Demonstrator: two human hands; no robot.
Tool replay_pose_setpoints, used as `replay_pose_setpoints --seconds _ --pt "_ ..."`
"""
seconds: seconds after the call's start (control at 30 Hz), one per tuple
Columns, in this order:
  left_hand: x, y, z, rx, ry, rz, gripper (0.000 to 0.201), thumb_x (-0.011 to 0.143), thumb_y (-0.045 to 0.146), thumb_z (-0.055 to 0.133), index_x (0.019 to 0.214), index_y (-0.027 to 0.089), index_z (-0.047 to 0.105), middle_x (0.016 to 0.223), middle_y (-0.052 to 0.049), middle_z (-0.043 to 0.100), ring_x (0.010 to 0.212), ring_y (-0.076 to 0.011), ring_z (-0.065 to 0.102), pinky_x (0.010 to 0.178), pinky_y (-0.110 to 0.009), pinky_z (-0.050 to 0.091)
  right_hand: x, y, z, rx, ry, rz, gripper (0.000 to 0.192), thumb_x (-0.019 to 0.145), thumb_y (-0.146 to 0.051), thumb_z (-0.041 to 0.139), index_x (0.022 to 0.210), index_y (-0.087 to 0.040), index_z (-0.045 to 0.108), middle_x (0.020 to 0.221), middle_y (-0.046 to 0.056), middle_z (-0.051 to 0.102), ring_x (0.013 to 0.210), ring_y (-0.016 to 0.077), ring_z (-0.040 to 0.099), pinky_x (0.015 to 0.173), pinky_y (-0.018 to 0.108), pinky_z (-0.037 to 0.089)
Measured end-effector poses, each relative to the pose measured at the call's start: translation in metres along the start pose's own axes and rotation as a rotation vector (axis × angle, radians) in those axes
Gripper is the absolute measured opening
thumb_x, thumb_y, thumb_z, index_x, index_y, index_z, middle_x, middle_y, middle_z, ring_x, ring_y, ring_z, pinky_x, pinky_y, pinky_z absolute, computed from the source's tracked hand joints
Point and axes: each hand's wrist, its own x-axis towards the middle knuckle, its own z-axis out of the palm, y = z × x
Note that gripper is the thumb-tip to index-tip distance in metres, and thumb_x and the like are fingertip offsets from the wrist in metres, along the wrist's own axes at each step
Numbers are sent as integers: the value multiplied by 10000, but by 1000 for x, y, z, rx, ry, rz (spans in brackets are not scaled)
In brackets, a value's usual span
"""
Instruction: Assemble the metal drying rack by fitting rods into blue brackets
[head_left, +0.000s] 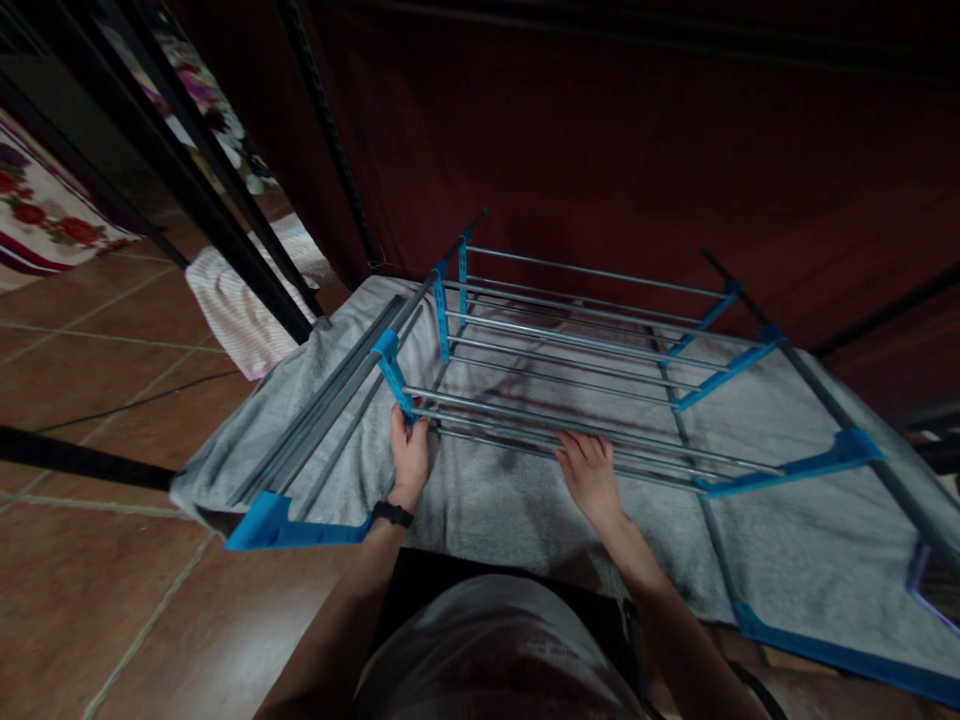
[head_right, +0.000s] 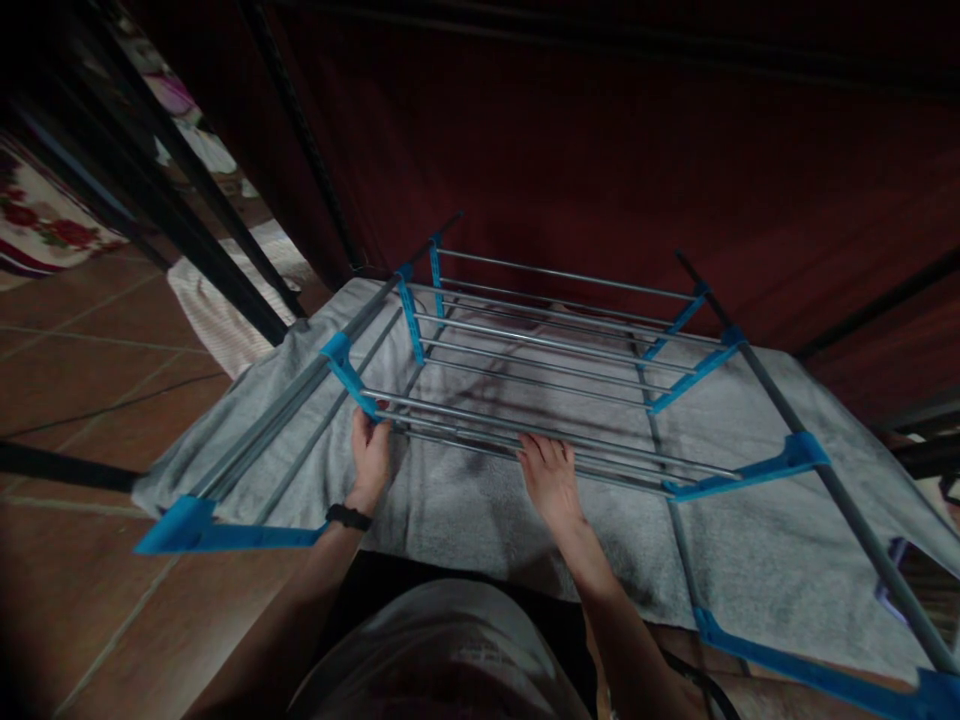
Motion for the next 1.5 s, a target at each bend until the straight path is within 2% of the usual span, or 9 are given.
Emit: replay_pose_setpoints --seconds 0.2,0.4,0.67,0.9,1.03,1.1,1.2,1.3,1.5 --pt "-1 3 0 14 -9 -18 310 885 418 614 1142 245 618 1146 -59 657 1109 -220 587 1059 -383 414 6 1 6 -39 -70 -18 282 1039 -281 445 1221 -205 646 1008 74 709 953 232 600 911 381 384" --pt "-2 7 2 92 -5 -11 405 906 538 581 1169 230 587 1158 -84 649 1114 -240 589 1045 -403 430 8 3 6 15 -135 5 307 1025 -265 440 1230 -230 666 998 89 711 935 256 602 850 397 387" --pt "-3 7 1 164 8 33 357 924 538 539 1110 238 595 1086 -83 658 1045 -242 603 996 -410 468 9 4 5 26 -158 24 312 1030 -278 443 1237 -236 673 1033 95 707 944 256 605 873 409 401" --pt "1 10 2 189 -15 46 378 935 512 523 1155 212 592 1155 -105 639 1088 -241 597 1023 -412 454 11 5 8 -2 -162 38 286 1041 -296 457 1221 -242 673 1037 78 711 945 230 615 874 390 414" --pt "-5 11 0 280 -1 34 448 955 506 489 1230 162 571 1180 -133 622 1102 -260 580 1035 -461 442 12 3 6 8 -156 50 253 1029 -284 499 1207 -249 675 1071 68 719 967 219 621 897 384 419" --pt "-13 12 -3 353 36 83 499 955 467 498 1328 136 517 1287 -168 570 1196 -284 540 1059 -491 426 14 3 4 8 -167 51 250 1021 -280 517 1219 -259 669 1086 63 721 988 220 622 908 386 423" --pt "-29 18 -9 448 51 247 543 939 384 539 1409 126 456 1387 -199 486 1317 -330 455 1092 -555 394 15 3 3 6 -169 51 257 1022 -291 518 1231 -260 666 1097 60 720 1007 215 621 921 385 424" --pt "-41 26 -9 490 -59 442 486 926 328 558 1376 154 499 1362 -193 507 1340 -352 435 1126 -598 343 16 4 3 1 -182 51 261 1025 -308 517 1232 -258 667 1088 56 719 1006 209 618 918 375 424" --pt "-35 43 27 556 -528 657 338 947 336 530 1256 232 620 1205 -130 663 1208 -315 569 1144 -559 292 17 4 1 3 -199 49 276 1034 -329 491 1240 -261 662 1079 48 713 1002 206 609 924 376 429"
